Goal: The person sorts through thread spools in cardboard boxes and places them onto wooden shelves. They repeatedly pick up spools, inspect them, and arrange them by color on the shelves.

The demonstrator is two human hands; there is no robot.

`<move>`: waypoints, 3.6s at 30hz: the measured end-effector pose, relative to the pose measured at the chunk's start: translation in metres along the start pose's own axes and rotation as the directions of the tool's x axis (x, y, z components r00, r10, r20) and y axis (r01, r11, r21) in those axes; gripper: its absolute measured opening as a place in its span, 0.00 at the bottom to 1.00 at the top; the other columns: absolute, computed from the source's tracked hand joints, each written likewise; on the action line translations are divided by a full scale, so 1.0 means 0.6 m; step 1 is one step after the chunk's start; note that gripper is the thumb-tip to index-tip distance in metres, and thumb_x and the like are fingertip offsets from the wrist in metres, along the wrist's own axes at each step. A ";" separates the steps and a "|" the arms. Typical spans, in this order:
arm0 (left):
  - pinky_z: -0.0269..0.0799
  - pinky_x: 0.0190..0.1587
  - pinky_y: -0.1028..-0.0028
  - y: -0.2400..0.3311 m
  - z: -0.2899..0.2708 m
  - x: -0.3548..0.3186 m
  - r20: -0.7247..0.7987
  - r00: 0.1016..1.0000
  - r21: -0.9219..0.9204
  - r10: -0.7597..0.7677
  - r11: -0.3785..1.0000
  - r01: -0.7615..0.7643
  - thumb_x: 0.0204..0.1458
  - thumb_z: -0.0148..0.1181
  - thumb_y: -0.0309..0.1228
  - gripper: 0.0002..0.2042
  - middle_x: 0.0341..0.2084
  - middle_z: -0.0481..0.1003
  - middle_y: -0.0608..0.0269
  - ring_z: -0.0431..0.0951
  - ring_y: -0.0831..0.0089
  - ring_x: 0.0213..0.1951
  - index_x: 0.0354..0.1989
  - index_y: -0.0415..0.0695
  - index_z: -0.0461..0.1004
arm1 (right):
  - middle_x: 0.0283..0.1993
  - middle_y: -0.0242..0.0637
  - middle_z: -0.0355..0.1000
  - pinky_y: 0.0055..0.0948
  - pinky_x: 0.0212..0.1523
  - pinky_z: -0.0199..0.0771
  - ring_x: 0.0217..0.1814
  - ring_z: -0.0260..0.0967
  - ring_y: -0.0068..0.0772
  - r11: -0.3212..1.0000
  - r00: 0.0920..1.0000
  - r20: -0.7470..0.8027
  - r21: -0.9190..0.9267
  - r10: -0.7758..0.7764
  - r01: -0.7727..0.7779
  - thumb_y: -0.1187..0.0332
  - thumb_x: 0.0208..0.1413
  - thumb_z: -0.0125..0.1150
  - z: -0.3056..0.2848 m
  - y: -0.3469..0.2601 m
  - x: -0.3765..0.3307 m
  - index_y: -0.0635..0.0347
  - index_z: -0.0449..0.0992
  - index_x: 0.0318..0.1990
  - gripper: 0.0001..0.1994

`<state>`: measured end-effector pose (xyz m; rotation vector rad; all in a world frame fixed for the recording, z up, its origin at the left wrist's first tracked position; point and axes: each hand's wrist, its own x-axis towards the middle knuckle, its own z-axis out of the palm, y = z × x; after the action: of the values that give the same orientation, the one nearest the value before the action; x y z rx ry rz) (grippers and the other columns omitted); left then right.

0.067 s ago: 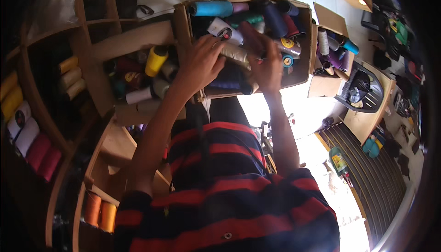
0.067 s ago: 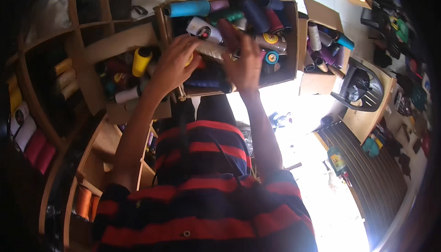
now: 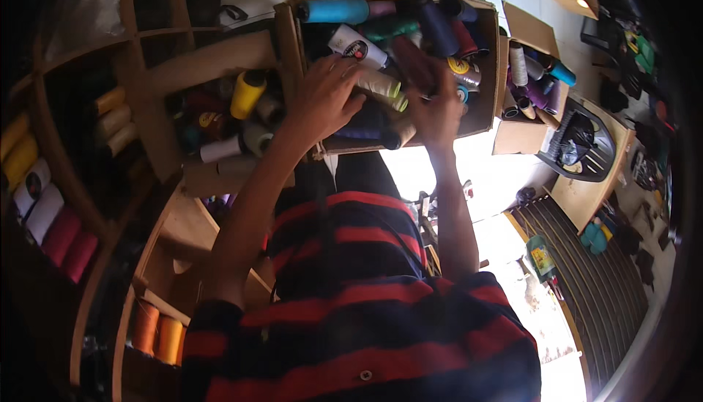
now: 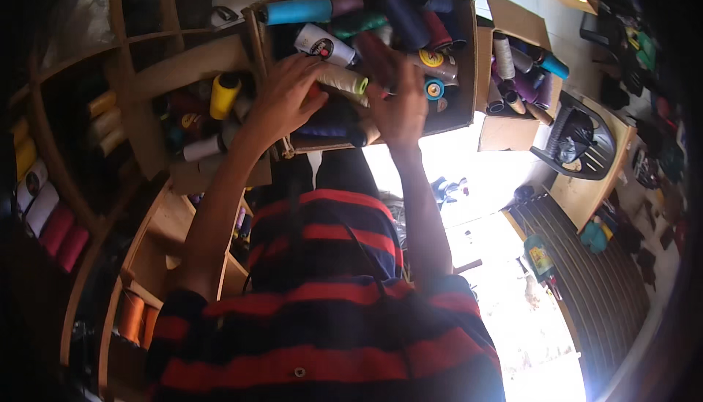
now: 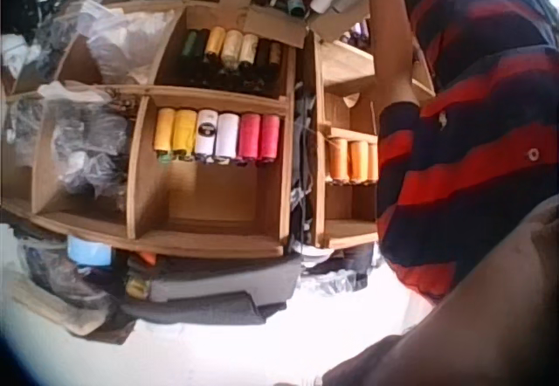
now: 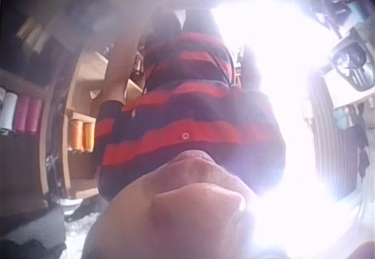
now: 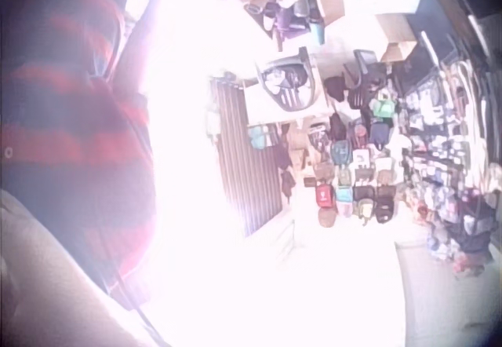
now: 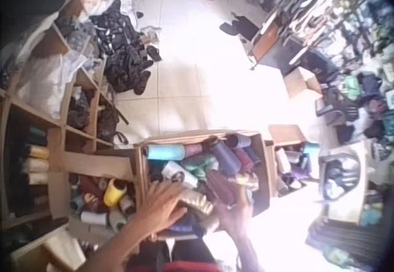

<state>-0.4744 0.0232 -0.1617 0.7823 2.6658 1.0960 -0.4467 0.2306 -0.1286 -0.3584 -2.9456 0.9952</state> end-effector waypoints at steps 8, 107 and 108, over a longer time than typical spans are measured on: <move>0.64 0.46 0.53 -0.003 0.069 0.042 0.084 0.991 0.360 -0.107 0.930 0.070 0.51 0.62 0.42 0.24 0.48 0.69 0.55 0.69 0.54 0.47 0.55 0.47 0.69 | 0.49 0.46 0.66 0.38 0.43 0.72 0.47 0.70 0.47 0.993 0.982 0.186 0.118 -0.040 0.018 0.78 0.45 0.58 -0.137 0.154 -0.061 0.62 0.69 0.52 0.22; 0.68 0.53 0.69 0.089 0.008 -0.030 -0.114 0.880 -0.144 -0.461 0.884 0.445 0.52 0.45 0.16 0.14 0.41 0.76 0.54 0.76 0.63 0.48 0.45 0.39 0.72 | 0.43 0.58 0.76 0.50 0.49 0.73 0.48 0.74 0.60 0.539 0.610 -0.095 0.587 0.787 -0.604 0.48 0.46 0.68 0.039 0.196 0.153 0.65 0.75 0.47 0.29; 0.68 0.52 0.69 0.094 0.010 -0.024 -0.127 0.872 -0.131 -0.472 0.880 0.457 0.52 0.46 0.17 0.13 0.41 0.76 0.54 0.76 0.63 0.47 0.45 0.39 0.72 | 0.43 0.57 0.76 0.50 0.49 0.72 0.48 0.73 0.62 0.567 0.644 -0.085 0.571 0.760 -0.594 0.49 0.47 0.67 0.045 0.204 0.146 0.62 0.74 0.48 0.28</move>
<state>-0.4369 0.0531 -0.1280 0.0186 2.6834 1.1736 -0.5084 0.3283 -0.2290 -1.5592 -2.0904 1.5112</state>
